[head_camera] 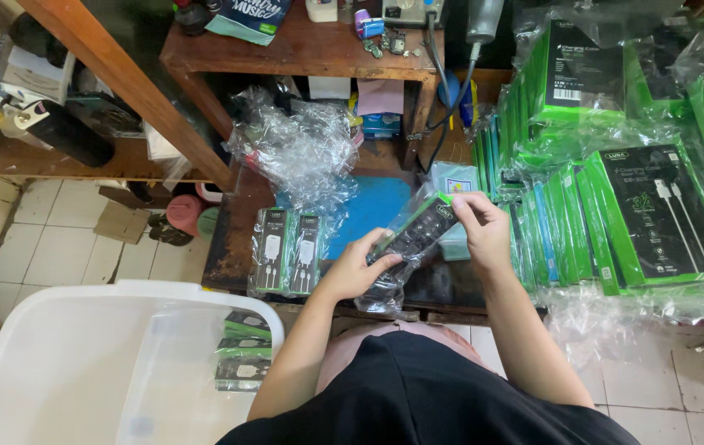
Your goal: The person packages boxed chargers by repeatedly inserting individual boxes into clear plastic sleeves by hand and placing them on the table.
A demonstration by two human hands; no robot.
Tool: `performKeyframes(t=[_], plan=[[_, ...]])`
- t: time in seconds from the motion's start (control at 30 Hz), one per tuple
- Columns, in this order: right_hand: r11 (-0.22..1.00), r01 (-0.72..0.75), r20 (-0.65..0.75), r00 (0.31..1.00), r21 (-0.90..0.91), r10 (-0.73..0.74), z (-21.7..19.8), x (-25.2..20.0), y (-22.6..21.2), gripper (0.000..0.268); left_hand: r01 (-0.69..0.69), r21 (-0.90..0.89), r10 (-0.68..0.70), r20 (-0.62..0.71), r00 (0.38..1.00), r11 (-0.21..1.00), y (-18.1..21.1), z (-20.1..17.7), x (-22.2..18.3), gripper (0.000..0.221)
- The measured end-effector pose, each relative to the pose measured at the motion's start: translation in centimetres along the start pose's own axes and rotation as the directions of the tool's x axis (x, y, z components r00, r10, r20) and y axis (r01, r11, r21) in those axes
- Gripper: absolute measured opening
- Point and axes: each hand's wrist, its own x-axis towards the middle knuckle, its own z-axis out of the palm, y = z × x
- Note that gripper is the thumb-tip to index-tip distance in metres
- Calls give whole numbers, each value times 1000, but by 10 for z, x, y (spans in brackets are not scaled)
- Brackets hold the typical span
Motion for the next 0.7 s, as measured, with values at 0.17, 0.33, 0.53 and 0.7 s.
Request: performKeyframes(t=[0.17,0.33,0.53,0.7], plan=[[995,-104,16,994,11,104,17,-11,-12,16,-10,10,11,-36,999,1000,-7,1,7,40],[964,-259,186,946,-63,266,42,-22,-9,23,-19,-51,18,-15,1000,999,-7,-2,13,35],[965,-261,63,964,21,259,41,-11,-13,23,126,-191,-90,186,978,974,-25,-10,8,54],[892,179,-394,919,416,0,1,22,-19,25,240,-89,-230,111,967,967,-53,-32,0,42]])
